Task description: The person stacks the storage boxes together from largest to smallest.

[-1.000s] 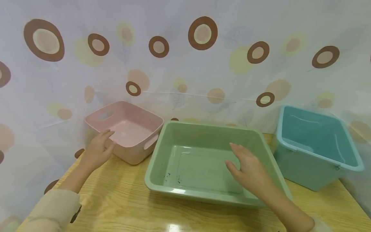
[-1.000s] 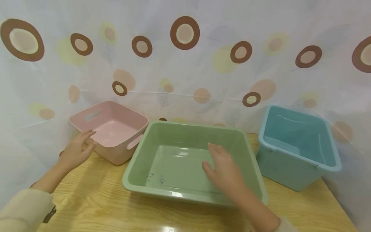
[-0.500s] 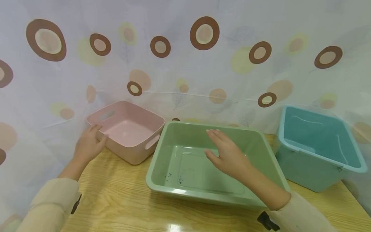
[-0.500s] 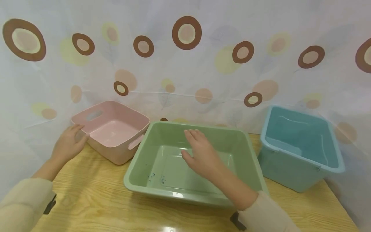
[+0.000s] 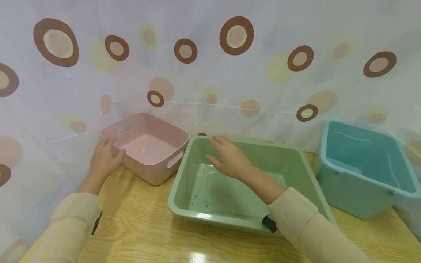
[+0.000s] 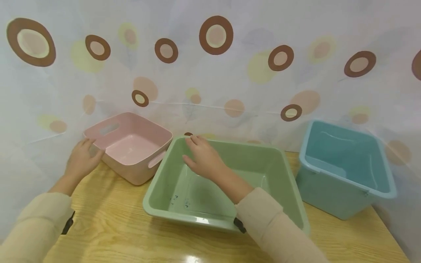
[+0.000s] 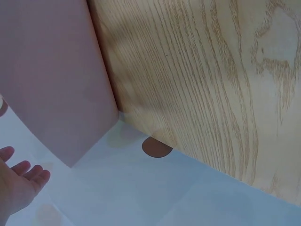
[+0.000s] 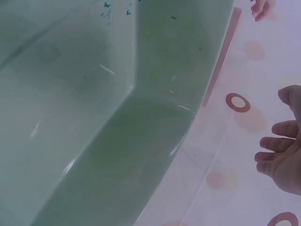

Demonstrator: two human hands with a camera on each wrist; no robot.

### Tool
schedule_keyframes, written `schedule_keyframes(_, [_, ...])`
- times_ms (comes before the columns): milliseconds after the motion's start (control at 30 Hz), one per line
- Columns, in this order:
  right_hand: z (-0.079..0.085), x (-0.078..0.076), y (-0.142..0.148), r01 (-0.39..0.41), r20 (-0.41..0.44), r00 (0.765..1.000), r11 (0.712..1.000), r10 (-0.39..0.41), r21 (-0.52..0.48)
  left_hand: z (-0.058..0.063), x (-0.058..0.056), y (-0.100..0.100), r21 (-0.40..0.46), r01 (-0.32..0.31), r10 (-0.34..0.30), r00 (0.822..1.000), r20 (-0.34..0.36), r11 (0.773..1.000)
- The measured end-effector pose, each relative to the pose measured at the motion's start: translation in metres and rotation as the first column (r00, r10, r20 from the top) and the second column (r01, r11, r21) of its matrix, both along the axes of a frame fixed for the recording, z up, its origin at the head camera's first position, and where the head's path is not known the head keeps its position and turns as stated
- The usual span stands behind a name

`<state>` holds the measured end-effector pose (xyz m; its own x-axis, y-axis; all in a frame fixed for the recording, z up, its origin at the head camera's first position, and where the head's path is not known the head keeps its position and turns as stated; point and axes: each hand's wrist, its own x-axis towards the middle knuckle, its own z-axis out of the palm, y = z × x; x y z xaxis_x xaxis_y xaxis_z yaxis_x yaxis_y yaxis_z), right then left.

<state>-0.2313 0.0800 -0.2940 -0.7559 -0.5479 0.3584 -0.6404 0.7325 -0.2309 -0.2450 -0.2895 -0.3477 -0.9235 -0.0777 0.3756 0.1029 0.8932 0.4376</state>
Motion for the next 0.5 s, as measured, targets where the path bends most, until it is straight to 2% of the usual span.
schedule_keyframes(200, [-0.004, -0.018, -0.019, -0.060, 0.024, 0.998, 0.996, 0.059, 0.059, -0.006, -0.004, -0.002, 0.030, -0.030, 0.027, 0.997, 0.073, 0.999])
schedule_keyframes(500, [-0.006, -0.033, -0.046, -0.094, 0.107, 0.991, 0.990, 0.083, 0.101, -0.010, -0.009, 0.000, 0.111, -0.016, 0.006, 0.995, 0.095, 0.994])
